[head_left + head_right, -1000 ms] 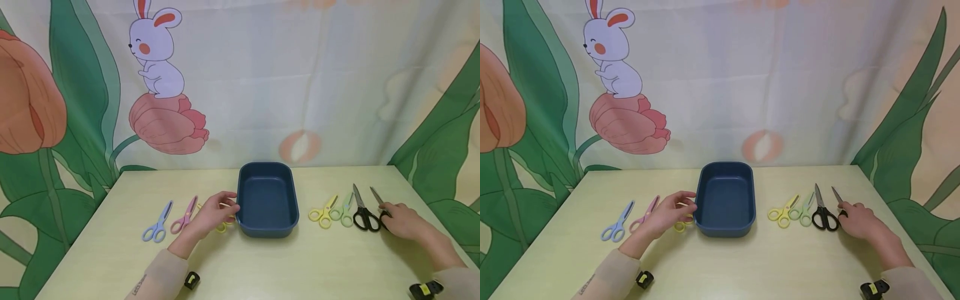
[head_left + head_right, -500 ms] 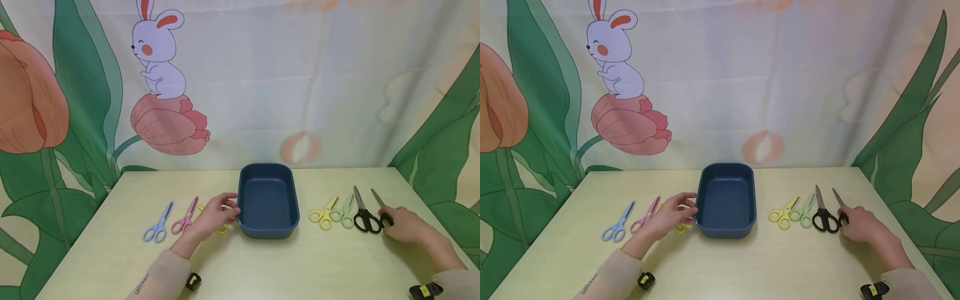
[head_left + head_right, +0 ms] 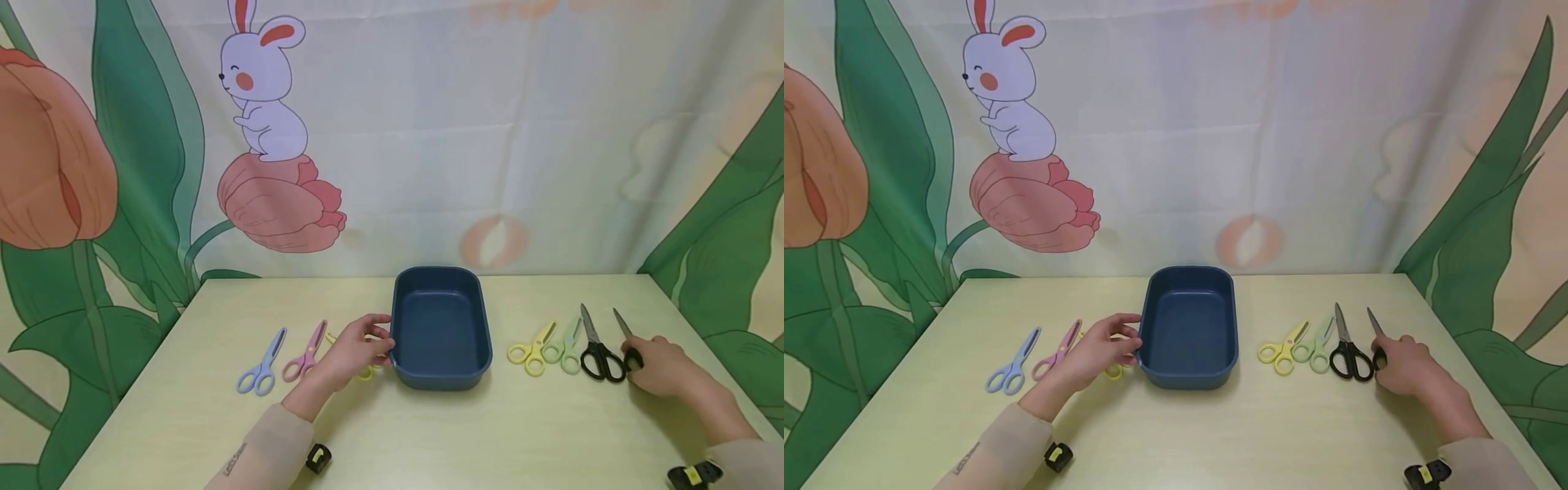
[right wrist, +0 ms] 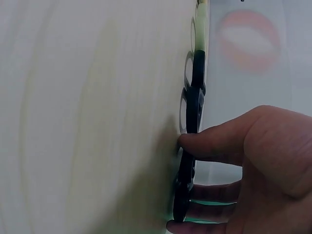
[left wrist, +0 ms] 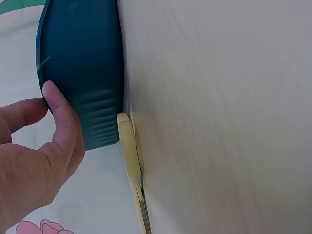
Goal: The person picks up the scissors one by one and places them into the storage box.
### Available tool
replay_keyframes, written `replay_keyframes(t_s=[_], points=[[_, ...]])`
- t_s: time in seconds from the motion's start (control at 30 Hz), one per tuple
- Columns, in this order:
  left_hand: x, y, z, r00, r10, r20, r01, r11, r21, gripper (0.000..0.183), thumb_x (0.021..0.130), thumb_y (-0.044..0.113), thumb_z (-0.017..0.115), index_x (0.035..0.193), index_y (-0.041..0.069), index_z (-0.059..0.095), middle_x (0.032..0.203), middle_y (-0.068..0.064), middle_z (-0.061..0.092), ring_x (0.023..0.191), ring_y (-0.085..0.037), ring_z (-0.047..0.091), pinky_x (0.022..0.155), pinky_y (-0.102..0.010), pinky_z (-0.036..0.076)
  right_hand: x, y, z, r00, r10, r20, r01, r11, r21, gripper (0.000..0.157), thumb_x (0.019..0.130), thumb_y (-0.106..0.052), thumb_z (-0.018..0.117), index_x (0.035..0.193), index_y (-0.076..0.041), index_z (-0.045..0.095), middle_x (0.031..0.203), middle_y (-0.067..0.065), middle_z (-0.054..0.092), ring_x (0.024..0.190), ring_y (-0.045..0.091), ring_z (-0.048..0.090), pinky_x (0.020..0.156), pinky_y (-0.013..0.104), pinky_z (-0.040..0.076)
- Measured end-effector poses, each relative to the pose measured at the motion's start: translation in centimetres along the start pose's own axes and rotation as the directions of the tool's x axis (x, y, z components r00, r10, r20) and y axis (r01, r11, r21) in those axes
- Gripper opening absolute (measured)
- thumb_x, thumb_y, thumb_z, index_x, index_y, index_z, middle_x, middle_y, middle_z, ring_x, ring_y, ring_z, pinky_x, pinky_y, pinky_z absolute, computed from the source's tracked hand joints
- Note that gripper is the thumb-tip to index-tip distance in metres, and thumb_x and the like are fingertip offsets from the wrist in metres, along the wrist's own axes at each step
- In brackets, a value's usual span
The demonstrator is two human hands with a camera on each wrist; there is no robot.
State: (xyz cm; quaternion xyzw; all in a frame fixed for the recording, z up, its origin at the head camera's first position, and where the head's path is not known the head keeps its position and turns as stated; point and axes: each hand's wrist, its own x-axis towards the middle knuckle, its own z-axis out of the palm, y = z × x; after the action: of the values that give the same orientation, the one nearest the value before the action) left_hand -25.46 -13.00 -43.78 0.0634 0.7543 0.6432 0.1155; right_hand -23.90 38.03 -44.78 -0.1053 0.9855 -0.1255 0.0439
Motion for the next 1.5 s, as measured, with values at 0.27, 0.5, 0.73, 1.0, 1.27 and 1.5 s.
replay_keyframes(t_s=[0.27,0.5,0.73,1.0,1.27,1.5], points=[[-0.1,0.0,0.0,1.0,-0.008,0.005,0.008,0.999,-0.031,0.049,0.097,-0.008,0.061,0.145,-0.008,0.047,0.107,-0.019,0.054,0.08,-0.023,0.062,0.081,-0.043,0.061,-0.1,-0.1,-0.3,0.998,0.039,-0.04,-0.038,0.999,0.02,0.035,0.082,-0.008,0.066,0.112,0.008,0.059,0.095,0.029,0.057,0.087,0.047,0.053,0.07,0.058,0.046],[-0.1,0.2,0.0,1.0,-0.02,0.014,0.021,0.998,-0.054,0.052,0.097,-0.009,0.061,0.146,-0.007,0.045,0.108,-0.019,0.053,0.08,-0.022,0.062,0.083,-0.044,0.061,-0.1,-0.4,-1.1,0.995,0.074,-0.064,-0.072,0.997,0.041,0.043,0.084,-0.015,0.068,0.116,0.012,0.055,0.099,0.034,0.055,0.091,0.051,0.053,0.071,0.059,0.047],[-0.1,0.0,-0.2,0.999,-0.02,0.034,0.022,0.998,-0.066,0.052,0.098,-0.009,0.06,0.147,-0.007,0.044,0.11,-0.019,0.052,0.081,-0.022,0.061,0.085,-0.045,0.06,0.2,-1.7,-1.6,0.995,0.082,-0.055,-0.078,0.995,0.062,0.051,0.086,-0.024,0.073,0.121,0.01,0.056,0.101,0.034,0.054,0.088,0.044,0.055,0.068,0.053,0.048],[-0.2,-0.1,-0.2,0.998,-0.031,0.047,0.035,0.996,-0.083,0.051,0.099,-0.008,0.058,0.148,-0.004,0.042,0.11,-0.017,0.05,0.082,-0.023,0.059,0.086,-0.043,0.06,0.7,-3.4,-1.5,0.991,0.097,-0.092,-0.092,0.994,0.055,0.055,0.087,-0.032,0.074,0.123,0.004,0.054,0.105,0.039,0.048,0.091,0.053,0.051,0.059,0.053,0.047],[-0.2,0.1,-0.1,0.997,-0.051,0.053,0.055,0.995,-0.08,0.052,0.101,-0.008,0.056,0.15,-0.002,0.04,0.111,-0.017,0.049,0.083,-0.024,0.059,0.086,-0.042,0.059,1.4,-5.8,-0.9,0.986,0.07,-0.154,-0.064,0.997,0.046,0.047,0.088,-0.034,0.071,0.117,-0.002,0.053,0.101,0.034,0.046,0.091,0.049,0.047,0.054,0.048,0.044],[-0.1,0.0,0.0,0.997,-0.063,0.053,0.067,0.994,-0.081,0.053,0.101,-0.008,0.055,0.151,0.0,0.039,0.11,-0.016,0.048,0.083,-0.023,0.059,0.086,-0.042,0.059,1.9,-7.5,-0.5,0.98,0.047,-0.191,-0.042,0.999,0.026,0.048,0.085,-0.031,0.07,0.119,-0.001,0.054,0.1,0.03,0.045,0.089,0.046,0.047,0.052,0.046,0.044]])
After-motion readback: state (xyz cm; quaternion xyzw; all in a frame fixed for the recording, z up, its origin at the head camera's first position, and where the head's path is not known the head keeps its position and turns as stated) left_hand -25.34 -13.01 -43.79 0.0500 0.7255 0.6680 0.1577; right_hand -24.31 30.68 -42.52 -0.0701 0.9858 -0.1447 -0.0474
